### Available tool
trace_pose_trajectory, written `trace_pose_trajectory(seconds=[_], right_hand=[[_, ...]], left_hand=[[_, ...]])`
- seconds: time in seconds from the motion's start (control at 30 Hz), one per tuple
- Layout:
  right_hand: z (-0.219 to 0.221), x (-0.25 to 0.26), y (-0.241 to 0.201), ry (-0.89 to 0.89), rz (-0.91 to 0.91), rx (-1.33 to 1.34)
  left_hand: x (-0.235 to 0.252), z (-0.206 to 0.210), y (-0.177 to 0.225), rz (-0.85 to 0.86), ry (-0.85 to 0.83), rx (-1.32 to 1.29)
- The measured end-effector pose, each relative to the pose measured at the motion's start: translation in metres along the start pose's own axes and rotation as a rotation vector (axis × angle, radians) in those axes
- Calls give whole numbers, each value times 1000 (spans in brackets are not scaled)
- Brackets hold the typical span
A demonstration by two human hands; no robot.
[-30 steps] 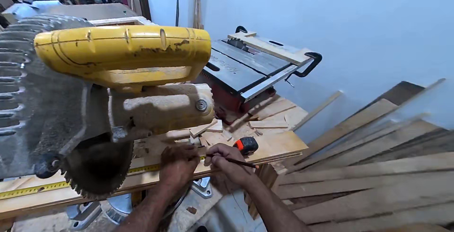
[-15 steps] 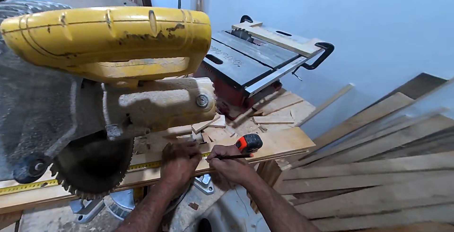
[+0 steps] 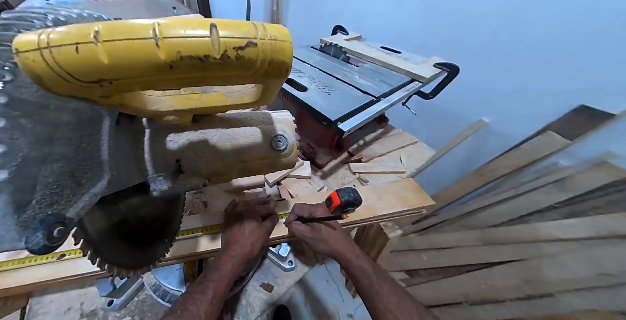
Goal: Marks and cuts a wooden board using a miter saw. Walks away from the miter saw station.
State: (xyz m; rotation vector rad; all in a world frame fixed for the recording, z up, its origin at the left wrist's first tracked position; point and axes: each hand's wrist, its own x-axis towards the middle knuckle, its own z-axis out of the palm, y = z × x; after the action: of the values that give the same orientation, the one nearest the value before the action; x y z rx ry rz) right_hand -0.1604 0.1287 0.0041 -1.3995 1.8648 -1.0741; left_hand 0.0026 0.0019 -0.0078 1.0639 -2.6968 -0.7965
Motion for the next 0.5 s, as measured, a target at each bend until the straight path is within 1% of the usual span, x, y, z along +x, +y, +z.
trace_pose_trajectory(seconds=[0.3, 0.5], right_hand=[[1, 0, -2, 19, 18, -25], [1, 0, -3, 20, 29, -26]], left_hand=[[1, -1, 1, -15, -27, 18], [1, 0, 1, -16, -14, 23]])
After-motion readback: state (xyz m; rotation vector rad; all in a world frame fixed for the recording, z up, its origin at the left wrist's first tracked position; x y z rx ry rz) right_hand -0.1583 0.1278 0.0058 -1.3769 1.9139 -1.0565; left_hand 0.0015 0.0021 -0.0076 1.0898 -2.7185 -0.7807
